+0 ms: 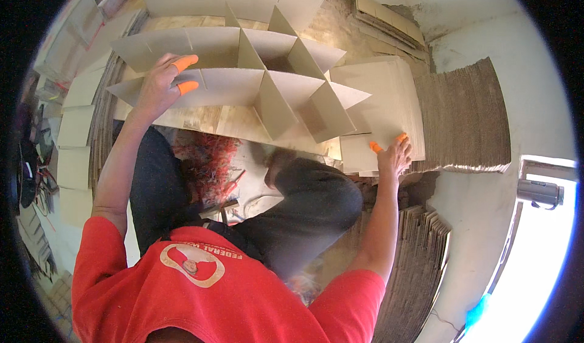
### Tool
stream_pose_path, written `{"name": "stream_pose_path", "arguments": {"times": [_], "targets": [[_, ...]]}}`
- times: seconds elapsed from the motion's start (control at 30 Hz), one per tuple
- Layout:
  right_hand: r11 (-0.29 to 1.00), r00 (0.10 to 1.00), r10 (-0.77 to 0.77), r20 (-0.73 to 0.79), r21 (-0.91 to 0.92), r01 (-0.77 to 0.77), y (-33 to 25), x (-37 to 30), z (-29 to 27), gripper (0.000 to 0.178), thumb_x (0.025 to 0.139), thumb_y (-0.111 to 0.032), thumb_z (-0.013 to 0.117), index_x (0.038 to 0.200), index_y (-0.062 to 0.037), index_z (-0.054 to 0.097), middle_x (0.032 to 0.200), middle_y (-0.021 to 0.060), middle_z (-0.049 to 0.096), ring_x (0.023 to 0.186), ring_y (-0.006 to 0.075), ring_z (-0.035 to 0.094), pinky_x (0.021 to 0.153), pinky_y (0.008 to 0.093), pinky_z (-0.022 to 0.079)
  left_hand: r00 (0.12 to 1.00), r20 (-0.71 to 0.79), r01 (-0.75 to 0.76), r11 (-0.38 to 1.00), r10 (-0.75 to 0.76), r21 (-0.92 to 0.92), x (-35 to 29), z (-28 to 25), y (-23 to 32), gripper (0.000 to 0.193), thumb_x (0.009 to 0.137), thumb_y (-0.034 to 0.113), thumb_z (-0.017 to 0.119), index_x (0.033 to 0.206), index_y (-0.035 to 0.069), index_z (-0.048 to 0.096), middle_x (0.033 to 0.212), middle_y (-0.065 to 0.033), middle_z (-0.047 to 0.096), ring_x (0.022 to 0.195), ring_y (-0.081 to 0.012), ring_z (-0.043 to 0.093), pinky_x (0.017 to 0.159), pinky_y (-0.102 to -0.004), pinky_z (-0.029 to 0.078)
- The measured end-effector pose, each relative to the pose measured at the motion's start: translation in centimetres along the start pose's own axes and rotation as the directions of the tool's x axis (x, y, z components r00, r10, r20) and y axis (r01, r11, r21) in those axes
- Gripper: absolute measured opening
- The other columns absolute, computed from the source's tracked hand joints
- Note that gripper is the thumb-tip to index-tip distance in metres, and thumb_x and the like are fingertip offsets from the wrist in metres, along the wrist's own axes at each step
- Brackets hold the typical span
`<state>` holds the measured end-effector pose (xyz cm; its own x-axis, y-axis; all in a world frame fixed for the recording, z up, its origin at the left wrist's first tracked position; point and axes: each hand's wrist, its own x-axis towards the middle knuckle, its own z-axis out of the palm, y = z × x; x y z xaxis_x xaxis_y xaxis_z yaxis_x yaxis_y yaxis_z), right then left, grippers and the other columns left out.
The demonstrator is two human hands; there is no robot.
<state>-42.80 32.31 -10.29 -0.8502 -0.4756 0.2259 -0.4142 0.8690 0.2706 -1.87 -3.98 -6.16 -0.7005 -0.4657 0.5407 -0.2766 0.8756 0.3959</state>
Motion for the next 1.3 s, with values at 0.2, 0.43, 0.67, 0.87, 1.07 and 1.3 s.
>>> {"name": "stream_pose_path", "arguments": {"times": [0.2, 0.43, 0.67, 0.87, 1.07, 1.3], "targets": [[0.983, 0.992, 0.084, -0.097, 0.173, -0.066, 2.5, 2.4, -0.3, 0.059, 0.065, -0.032, 0.085, 0.11, -0.0059, 0.056, 0.105, 0.0139, 0.065, 0.104, 0.0336, 0.059, 0.085, 0.0459, 0.048, 1.0, 0.015, -0.004, 0.999, 0.004, 0.054, -0.1, -0.6, -1.0, 0.042, 0.072, 0.014, 0.078, 0.112, 0.007, 0.066, 0.092, -0.0099, 0.064, 0.084, -0.0273, 0.06, 0.076, -0.037, 0.05], [0.867, 0.993, -0.021, -0.113, 0.494, 0.074, 6.4, 5.9, -0.3, 0.009, 0.071, -0.002, 0.052, 0.062, -0.0001, 0.049, 0.055, 0.0107, 0.043, 0.053, 0.0157, 0.039, 0.05, 0.0361, 0.035, 0.999, -0.01, -0.037, 0.999, 0.037, 0.008, -0.3, -0.3, -1.4, 0.036, 0.073, 0.014, 0.077, 0.107, 0.004, 0.067, 0.084, -0.0103, 0.063, 0.08, -0.0276, 0.059, 0.074, -0.0377, 0.049], [0.552, 0.973, 0.172, -0.153, 0.833, 0.033, 6.6, 6.9, -4.2, 0.017, 0.079, -0.017, 0.072, 0.079, -0.0004, 0.067, 0.063, -0.001, 0.055, 0.06, 0.0093, 0.043, 0.053, 0.0309, 0.036, 0.999, 0.01, 0.046, 0.999, -0.046, 0.009, -0.7, -1.0, -1.0, 0.043, 0.071, 0.015, 0.078, 0.112, 0.005, 0.066, 0.098, -0.0114, 0.065, 0.091, -0.0275, 0.06, 0.08, -0.0365, 0.049], [0.395, 0.852, 0.026, -0.523, 0.788, 0.472, -3.9, 2.8, -22.8, 0.049, 0.082, 0.002, 0.072, 0.129, -0.001, 0.058, 0.079, -0.0016, 0.064, 0.061, 0.002, 0.049, 0.053, 0.0165, 0.04, 0.999, 0.038, -0.003, 0.995, 0.0, 0.096, -1.6, -2.2, -2.4, 0.036, 0.075, 0.018, 0.075, 0.108, 0.005, 0.067, 0.092, -0.0122, 0.065, 0.09, -0.0289, 0.06, 0.077, -0.0397, 0.049], [0.226, 0.83, -0.39, -0.399, 0.832, 0.506, -14.5, -1.8, -29.7, 0.057, 0.08, 0.008, 0.068, 0.133, 0.0026, 0.052, 0.1, 0.0145, 0.071, 0.091, 0.0134, 0.067, 0.077, 0.0258, 0.057, 0.992, 0.101, 0.08, 0.997, -0.081, 0.014, -1.8, -0.6, -3.4, 0.022, 0.077, 0.013, 0.072, 0.097, 0.005, 0.069, 0.084, -0.0135, 0.064, 0.084, -0.0322, 0.062, 0.073, -0.0437, 0.049], [0.017, 0.755, -0.6, -0.263, 0.94, 0.341, -21.7, -2.9, -29.7, 0.062, 0.079, 0.006, 0.072, 0.136, 0.0054, 0.047, 0.098, 0.0129, 0.071, 0.082, 0.0086, 0.065, 0.07, 0.0228, 0.056, 0.999, 0.028, 0.03, 0.998, -0.029, -0.049, -1.8, -0.2, -3.3, 0.015, 0.077, 0.01, 0.071, 0.091, 0.005, 0.07, 0.078, -0.0143, 0.063, 0.076, -0.0352, 0.062, 0.066, -0.0446, 0.049]]}}
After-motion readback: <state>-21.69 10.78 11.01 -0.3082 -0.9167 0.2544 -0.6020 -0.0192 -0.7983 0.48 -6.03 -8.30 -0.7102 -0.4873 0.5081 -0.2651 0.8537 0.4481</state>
